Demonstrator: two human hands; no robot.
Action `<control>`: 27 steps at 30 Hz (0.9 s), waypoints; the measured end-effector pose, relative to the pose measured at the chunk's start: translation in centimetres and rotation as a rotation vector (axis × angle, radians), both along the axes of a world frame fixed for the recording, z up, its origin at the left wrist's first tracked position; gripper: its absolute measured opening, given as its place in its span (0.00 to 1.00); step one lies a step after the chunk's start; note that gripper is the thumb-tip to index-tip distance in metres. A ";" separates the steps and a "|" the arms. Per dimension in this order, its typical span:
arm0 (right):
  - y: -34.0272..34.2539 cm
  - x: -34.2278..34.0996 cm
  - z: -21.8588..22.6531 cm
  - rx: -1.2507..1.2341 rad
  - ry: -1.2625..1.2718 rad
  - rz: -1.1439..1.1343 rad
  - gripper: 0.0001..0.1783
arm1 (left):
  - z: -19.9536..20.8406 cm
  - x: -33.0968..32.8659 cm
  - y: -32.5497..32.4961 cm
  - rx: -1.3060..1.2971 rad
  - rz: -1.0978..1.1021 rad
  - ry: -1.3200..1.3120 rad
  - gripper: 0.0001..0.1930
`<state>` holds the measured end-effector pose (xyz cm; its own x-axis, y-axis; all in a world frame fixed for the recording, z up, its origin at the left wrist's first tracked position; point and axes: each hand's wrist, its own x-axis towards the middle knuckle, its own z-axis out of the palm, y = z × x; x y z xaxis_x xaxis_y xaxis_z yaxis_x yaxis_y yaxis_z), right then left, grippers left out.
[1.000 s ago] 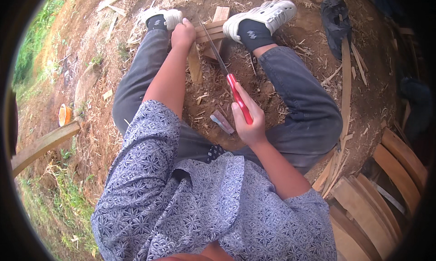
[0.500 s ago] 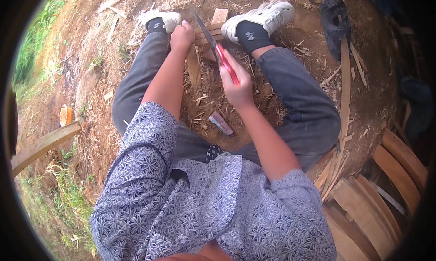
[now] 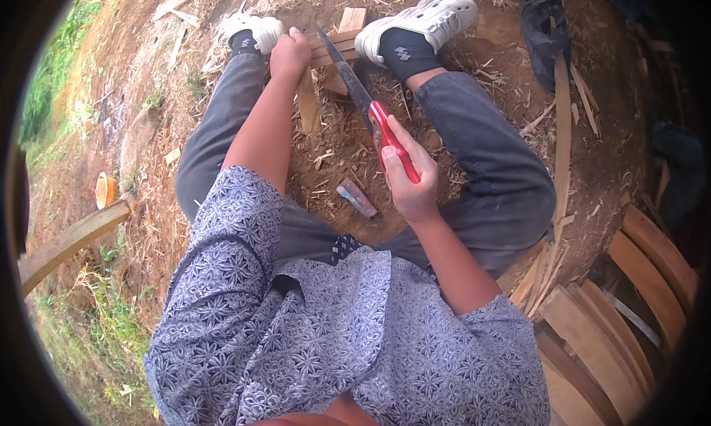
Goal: The person sits on the ground and uses a red hand saw to cut small wooden pieces held between their feet. They repeatedly saw through the wood, then use a hammer to split the cut pieces further.
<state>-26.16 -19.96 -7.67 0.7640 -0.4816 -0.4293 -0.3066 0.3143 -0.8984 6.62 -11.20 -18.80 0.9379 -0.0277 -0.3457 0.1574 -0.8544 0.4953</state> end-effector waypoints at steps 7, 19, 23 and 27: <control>-0.3 6.3 -1.8 -0.243 -0.226 0.003 0.24 | 0.0 -0.3 0.1 0.021 -0.008 -0.019 0.32; 0.6 8.0 -3.4 -0.245 -0.204 0.043 0.24 | -0.6 -0.5 0.4 -0.043 0.012 -0.001 0.32; 0.8 4.1 -1.5 -0.327 -0.193 0.068 0.25 | -0.7 -0.6 0.6 -0.029 0.023 0.010 0.32; 0.4 1.4 -0.1 -0.264 -0.101 0.084 0.25 | -0.2 -0.7 0.3 -0.041 0.004 -0.002 0.32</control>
